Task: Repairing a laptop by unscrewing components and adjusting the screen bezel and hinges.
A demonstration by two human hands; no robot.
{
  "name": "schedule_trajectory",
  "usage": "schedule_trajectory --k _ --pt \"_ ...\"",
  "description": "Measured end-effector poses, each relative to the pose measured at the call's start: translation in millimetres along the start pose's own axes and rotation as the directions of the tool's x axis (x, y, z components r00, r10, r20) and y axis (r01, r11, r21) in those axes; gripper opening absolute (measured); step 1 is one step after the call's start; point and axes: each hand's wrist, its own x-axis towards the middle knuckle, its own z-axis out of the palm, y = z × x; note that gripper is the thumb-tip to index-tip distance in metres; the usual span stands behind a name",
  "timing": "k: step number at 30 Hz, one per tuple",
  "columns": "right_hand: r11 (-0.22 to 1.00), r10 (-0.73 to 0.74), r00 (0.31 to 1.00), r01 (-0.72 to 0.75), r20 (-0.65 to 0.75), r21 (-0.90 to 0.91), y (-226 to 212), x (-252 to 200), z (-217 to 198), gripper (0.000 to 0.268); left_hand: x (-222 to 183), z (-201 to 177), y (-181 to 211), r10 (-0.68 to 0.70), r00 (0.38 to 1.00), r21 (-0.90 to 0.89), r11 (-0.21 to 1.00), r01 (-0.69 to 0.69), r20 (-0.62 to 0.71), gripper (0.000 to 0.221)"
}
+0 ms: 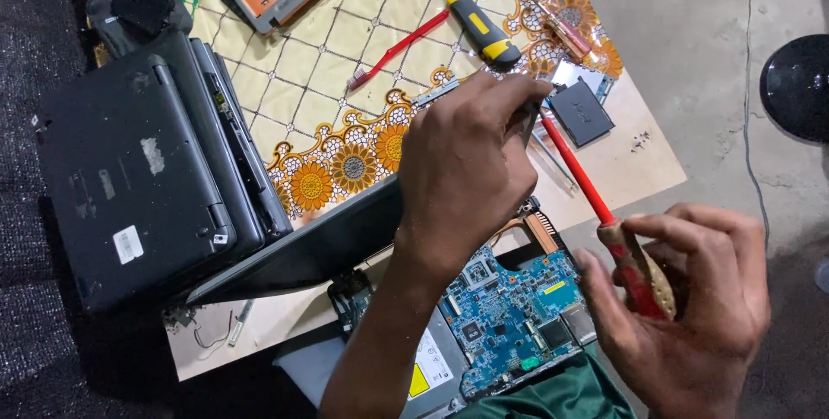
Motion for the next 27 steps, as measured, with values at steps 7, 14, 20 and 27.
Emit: schedule_trajectory --k 7,14,20,27 --pt "0.991 0.009 0.994 -0.023 -0.104 -0.135 -4.3 -7.2 -7.2 0.025 -1.5 2.2 0.0 0.008 1.0 0.026 1.0 -0.008 0.006 0.03" --pt "0.986 0.168 0.983 -0.169 -0.07 0.004 -5.7 5.0 1.9 0.021 2.0 0.6 -1.5 0.007 1.0 -0.005 1.0 -0.006 0.013 0.028" --pt "0.984 -0.126 0.987 0.112 -0.097 -0.136 1.0 0.6 -3.3 0.021 0.6 2.4 -0.3 0.018 1.0 0.026 0.999 -0.018 0.007 0.031" --pt "0.982 -0.006 1.0 0.009 0.015 -0.187 -22.3 6.2 -17.6 0.031 2.2 4.4 -2.5 0.035 0.999 0.024 0.999 -0.035 0.002 0.031"
